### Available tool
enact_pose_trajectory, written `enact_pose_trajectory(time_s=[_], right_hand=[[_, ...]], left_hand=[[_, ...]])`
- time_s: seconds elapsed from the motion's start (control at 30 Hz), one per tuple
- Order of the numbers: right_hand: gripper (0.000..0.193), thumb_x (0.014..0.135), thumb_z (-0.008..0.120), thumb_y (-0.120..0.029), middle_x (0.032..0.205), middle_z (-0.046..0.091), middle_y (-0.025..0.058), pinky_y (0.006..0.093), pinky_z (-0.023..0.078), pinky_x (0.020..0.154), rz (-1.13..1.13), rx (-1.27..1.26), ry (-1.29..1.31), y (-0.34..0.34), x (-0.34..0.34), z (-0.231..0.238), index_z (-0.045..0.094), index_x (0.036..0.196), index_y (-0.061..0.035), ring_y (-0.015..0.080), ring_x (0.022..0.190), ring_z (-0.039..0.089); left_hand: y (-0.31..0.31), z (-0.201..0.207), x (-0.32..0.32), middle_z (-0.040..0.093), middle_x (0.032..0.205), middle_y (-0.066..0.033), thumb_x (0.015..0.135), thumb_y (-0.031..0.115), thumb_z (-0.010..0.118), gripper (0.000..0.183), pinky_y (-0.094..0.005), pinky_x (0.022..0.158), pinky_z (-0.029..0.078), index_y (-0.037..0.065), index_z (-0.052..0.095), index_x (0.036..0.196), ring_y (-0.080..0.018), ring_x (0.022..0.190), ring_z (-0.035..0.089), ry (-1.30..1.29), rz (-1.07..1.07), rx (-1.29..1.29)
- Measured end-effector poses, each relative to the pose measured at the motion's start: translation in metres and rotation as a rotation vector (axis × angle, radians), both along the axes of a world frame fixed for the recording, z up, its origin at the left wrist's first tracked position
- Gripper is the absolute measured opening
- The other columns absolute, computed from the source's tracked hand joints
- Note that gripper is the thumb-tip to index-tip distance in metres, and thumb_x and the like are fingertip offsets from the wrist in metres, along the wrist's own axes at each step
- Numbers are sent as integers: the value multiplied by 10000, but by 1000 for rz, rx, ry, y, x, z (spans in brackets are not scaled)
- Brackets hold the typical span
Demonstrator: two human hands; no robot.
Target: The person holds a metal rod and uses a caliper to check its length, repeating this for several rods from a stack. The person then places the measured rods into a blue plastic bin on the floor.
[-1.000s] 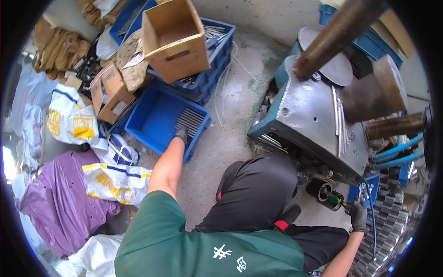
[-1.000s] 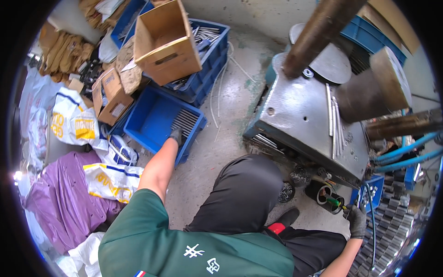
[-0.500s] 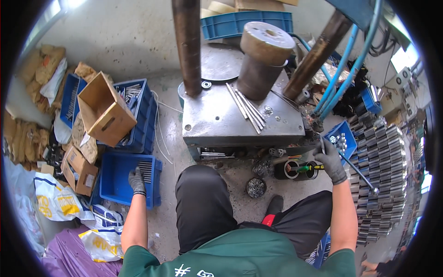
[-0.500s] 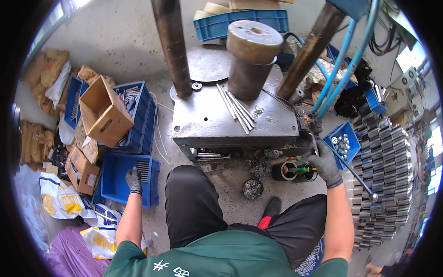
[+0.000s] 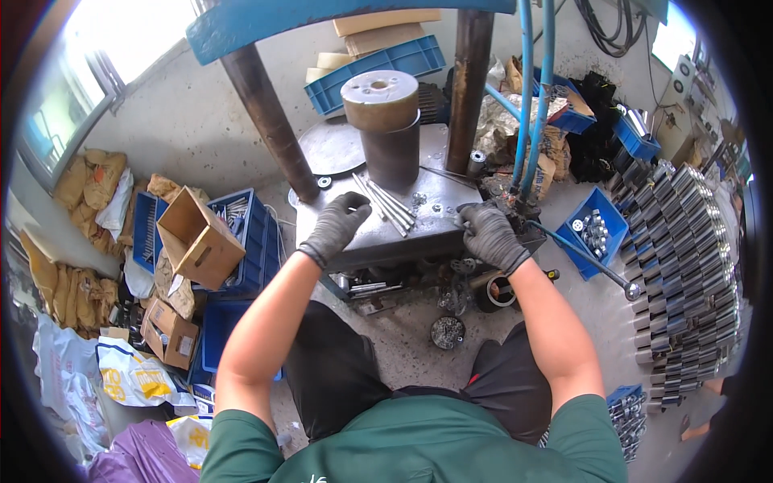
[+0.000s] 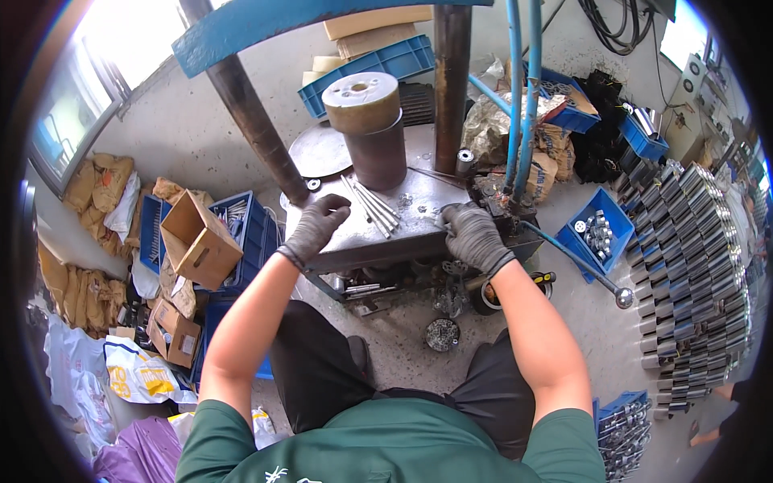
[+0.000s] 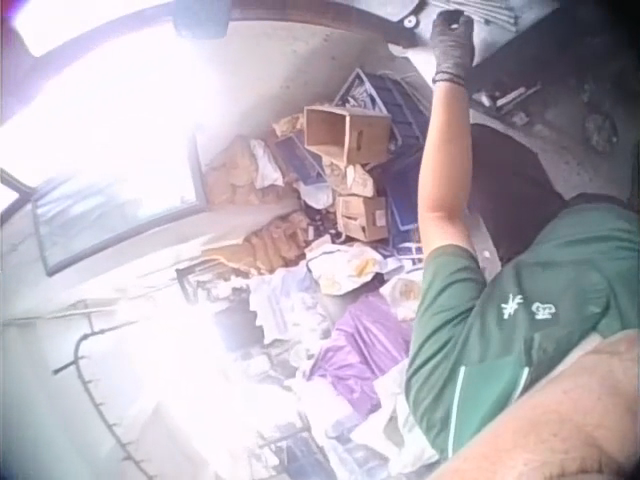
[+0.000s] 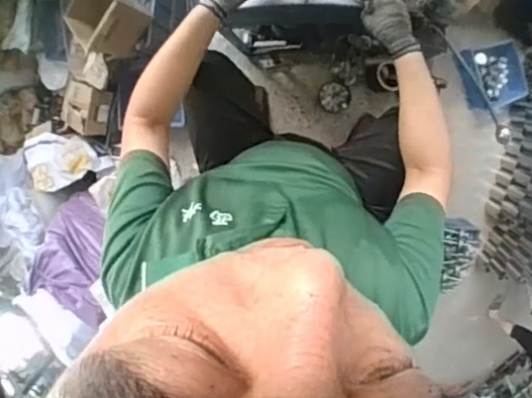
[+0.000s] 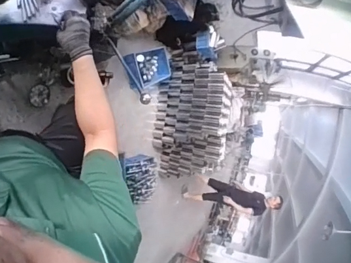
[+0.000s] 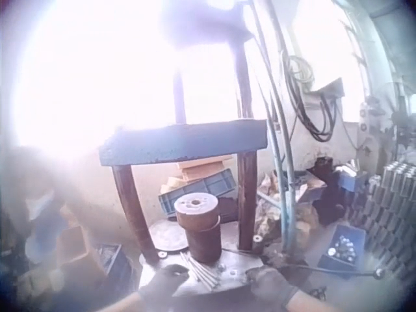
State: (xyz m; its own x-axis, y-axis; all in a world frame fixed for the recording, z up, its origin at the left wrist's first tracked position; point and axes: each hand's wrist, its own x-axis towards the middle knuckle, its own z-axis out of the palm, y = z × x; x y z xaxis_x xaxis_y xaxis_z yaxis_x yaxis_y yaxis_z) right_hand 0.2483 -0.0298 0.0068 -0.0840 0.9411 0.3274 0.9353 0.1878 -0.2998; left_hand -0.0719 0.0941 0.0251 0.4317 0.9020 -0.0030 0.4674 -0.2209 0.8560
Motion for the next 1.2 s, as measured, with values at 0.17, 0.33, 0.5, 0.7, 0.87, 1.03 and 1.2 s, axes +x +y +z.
enact_pose_trajectory(time_s=[0.17,0.33,0.5,0.7,0.87,1.03,1.2], right_hand=[[216,751,679,-142,1090,709,147,483,538,856,89,77,-144,7,-4,-13,698,952,-67,372,967,660],[210,742,702,-145,996,699,148,481,525,847,118,107,-198,8,-6,-29,683,937,-71,365,946,648],[163,740,707,-139,914,680,142,495,516,812,59,86,-185,11,-1,-30,672,890,-87,361,929,651],[164,756,716,-107,843,670,162,480,532,795,44,100,11,19,0,-31,663,906,-70,382,858,661],[178,814,710,-127,860,691,217,462,553,761,-174,63,235,36,6,-37,667,955,-27,403,840,687],[264,820,717,-169,853,697,232,440,549,763,-270,57,375,50,14,-41,674,1020,-1,401,830,695],[256,820,722,-179,871,709,217,432,547,776,-272,64,366,55,15,-41,675,1003,-6,385,839,698]], left_hand=[[-18,-19,45,569,1423,-213,898,312,743,519,-453,1087,484,125,640,1370,-396,1277,580,386,4,378],[-49,-30,53,538,1457,-168,821,302,800,611,-517,1129,442,180,618,1391,-426,1356,482,520,-233,566],[-49,-38,47,601,1360,-167,789,236,802,536,-487,1112,459,89,648,1281,-404,1297,530,493,-211,637],[-43,-45,34,639,1199,-184,716,178,807,457,-486,1019,510,54,677,1137,-402,1166,597,373,-176,673],[-41,-34,19,665,1106,-175,733,301,826,453,-482,977,520,64,709,1101,-370,1090,624,496,-130,593],[-33,-32,15,671,1087,-194,853,325,764,413,-491,955,515,75,712,1177,-385,1062,628,436,-44,514],[-10,-35,13,659,1086,-238,925,300,703,354,-500,922,518,85,718,1206,-404,1020,641,445,63,509]])
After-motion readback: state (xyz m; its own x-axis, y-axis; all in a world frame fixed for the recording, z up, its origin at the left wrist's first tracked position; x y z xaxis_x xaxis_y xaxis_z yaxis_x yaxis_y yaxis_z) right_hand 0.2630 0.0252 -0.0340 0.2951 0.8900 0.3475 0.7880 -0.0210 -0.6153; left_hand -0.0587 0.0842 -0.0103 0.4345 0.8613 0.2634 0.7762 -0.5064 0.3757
